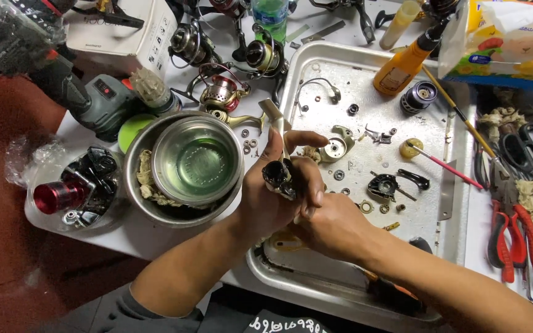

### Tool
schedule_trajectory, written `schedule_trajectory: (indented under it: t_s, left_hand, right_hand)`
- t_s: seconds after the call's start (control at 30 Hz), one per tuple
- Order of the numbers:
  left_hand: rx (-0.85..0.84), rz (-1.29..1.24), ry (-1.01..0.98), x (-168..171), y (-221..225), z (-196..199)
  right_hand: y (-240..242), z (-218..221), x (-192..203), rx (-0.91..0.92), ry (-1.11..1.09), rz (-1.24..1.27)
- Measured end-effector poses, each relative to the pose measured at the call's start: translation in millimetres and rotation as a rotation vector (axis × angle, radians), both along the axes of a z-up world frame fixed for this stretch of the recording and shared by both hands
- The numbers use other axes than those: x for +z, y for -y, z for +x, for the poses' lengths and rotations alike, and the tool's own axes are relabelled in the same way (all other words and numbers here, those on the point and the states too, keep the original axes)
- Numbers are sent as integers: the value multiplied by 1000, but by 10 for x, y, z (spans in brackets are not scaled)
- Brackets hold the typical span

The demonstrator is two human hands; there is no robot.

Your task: Assembling the internal mechanism of a fishing reel by placing gears, bearings, and other small components into the housing.

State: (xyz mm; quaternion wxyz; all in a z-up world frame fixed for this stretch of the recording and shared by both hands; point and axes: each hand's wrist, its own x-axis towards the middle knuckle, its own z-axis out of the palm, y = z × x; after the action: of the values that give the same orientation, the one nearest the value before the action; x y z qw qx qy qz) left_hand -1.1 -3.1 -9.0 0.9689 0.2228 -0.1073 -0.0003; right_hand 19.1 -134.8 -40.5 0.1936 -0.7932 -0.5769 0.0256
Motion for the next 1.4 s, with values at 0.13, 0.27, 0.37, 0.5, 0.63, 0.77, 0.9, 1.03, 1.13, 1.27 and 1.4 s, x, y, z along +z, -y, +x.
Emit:
schedule_trajectory:
  t_s: [0.13, 0.27, 0.37, 0.5, 0.63, 0.77, 0.9, 1.03, 1.13, 1.27, 1.4]
  left_hand:
    - [-22, 17, -9, -22, 10, -6]
    - [-68, -8, 43, -24, 31, -13]
    - [-72, -23, 62, -19, 55, -20]
    - [-60, 2, 72, 46, 63, -51]
    - [-48, 75, 111, 37, 14, -44]
    - [7, 135, 136, 52, -47, -20]
    - [35, 201, 132, 44, -68, 17]
    - [67, 298, 71, 80, 48, -15]
    - [83, 387, 23, 53, 150, -19]
    - [77, 542, -32, -2, 245, -9]
    - [1, 667, -104, -37, 261, -49]
  right_hand:
    - [3, 6, 108, -3, -19, 58]
    - [61, 53, 107, -23, -77, 34]
    - [123, 96, 108, -37, -124, 12]
    - [201, 142, 119, -57, -191, -21]
    - [214, 141, 242, -70, -231, -42]
    - [265, 92, 575, -189, -380, 20]
    - [480, 147, 637, -299, -485, 89]
    - [710, 226, 621, -380, -483, 194]
    - [785, 225, 689, -464, -451, 277]
    - [832, 245, 699, -452, -474, 383]
    - [732, 245, 773, -379, -493, 403]
